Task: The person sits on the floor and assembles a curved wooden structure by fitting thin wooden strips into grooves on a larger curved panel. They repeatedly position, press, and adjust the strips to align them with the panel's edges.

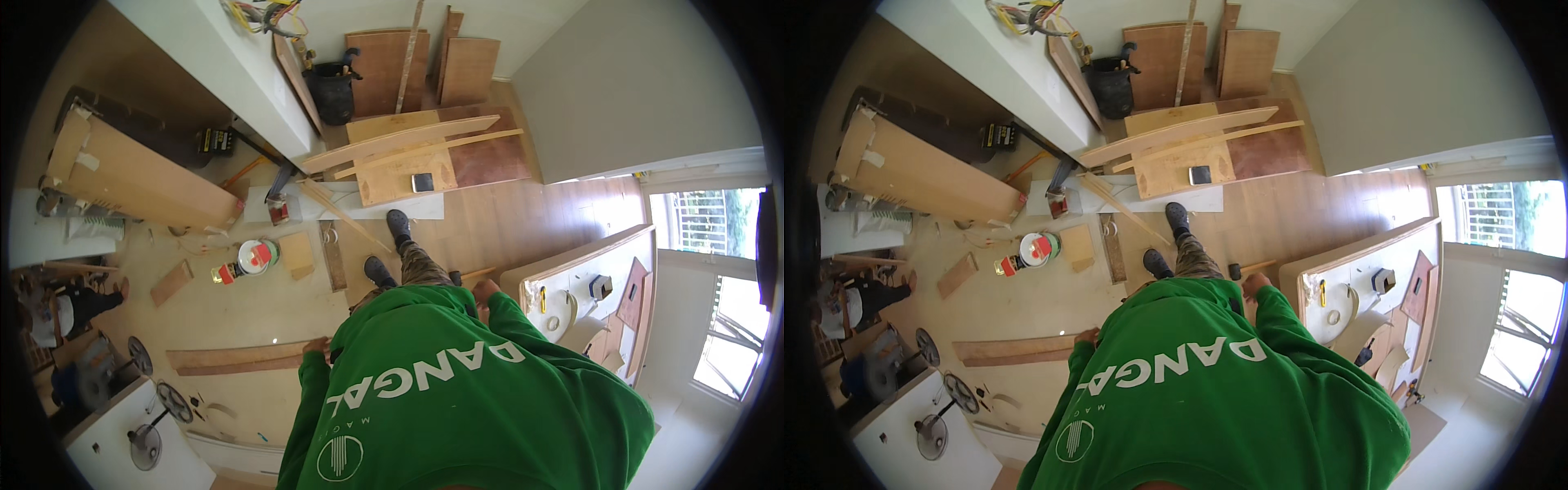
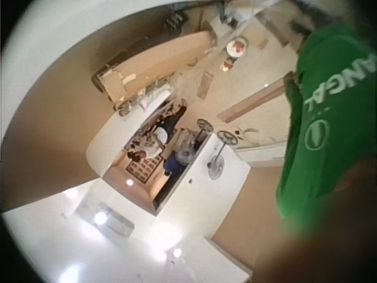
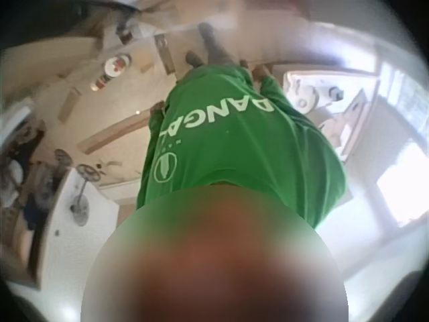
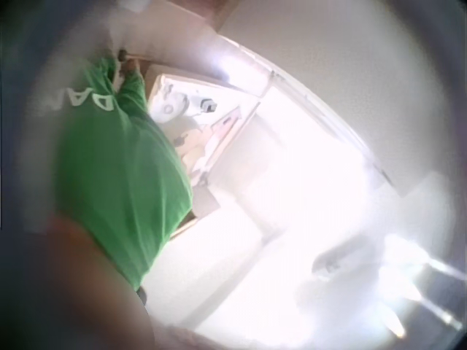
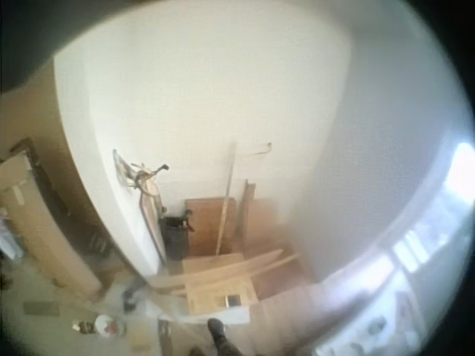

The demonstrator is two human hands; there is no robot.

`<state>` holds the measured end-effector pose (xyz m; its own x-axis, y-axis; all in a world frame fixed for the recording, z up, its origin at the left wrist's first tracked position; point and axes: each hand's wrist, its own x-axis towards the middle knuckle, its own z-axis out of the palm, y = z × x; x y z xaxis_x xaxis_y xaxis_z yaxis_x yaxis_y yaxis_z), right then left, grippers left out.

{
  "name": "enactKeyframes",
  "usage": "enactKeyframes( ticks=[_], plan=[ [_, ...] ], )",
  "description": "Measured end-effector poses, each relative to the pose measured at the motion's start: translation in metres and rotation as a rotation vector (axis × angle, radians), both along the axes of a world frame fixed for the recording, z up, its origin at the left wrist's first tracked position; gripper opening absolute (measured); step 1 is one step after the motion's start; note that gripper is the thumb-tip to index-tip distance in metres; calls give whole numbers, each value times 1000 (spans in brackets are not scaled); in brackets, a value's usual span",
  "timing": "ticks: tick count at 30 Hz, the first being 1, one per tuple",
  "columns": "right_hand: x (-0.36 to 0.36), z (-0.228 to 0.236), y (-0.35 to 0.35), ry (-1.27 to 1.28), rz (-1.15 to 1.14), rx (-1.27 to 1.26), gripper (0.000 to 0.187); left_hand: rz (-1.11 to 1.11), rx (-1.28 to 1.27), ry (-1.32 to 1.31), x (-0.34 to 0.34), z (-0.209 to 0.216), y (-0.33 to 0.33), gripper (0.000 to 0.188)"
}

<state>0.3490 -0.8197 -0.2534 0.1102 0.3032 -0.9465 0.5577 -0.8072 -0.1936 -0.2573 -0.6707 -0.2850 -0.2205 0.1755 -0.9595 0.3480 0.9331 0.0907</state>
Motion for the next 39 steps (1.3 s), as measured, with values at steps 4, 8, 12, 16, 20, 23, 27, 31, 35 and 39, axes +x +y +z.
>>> enactKeyframes(
  ticks=[4,8,12,16,20,23,27,31,35,39],
  plan=[
    [-4,17,61,0,-501,290,24,128,125,-102,15,22,50,36],
    [-6,38,114,49,-624,416,24,92,308,-140,29,44,81,34],
    [-2,45,124,57,-595,464,24,101,315,-143,34,50,83,34],
    [6,36,90,-23,-516,330,23,117,222,-131,29,32,59,36],
    [13,8,35,-74,-557,133,24,134,62,-47,24,6,28,38],
    [17,-16,5,-71,-267,146,21,-127,152,-82,16,0,11,40],
    [17,-25,6,7,-238,264,21,-255,212,-103,18,7,13,37],
    [10,-3,46,-4,-518,274,22,159,163,-110,34,19,36,34],
    [4,22,83,4,-606,316,25,115,217,-140,36,30,64,32],
    [5,33,96,12,-573,329,24,141,262,-155,34,35,73,34]
  ],
)
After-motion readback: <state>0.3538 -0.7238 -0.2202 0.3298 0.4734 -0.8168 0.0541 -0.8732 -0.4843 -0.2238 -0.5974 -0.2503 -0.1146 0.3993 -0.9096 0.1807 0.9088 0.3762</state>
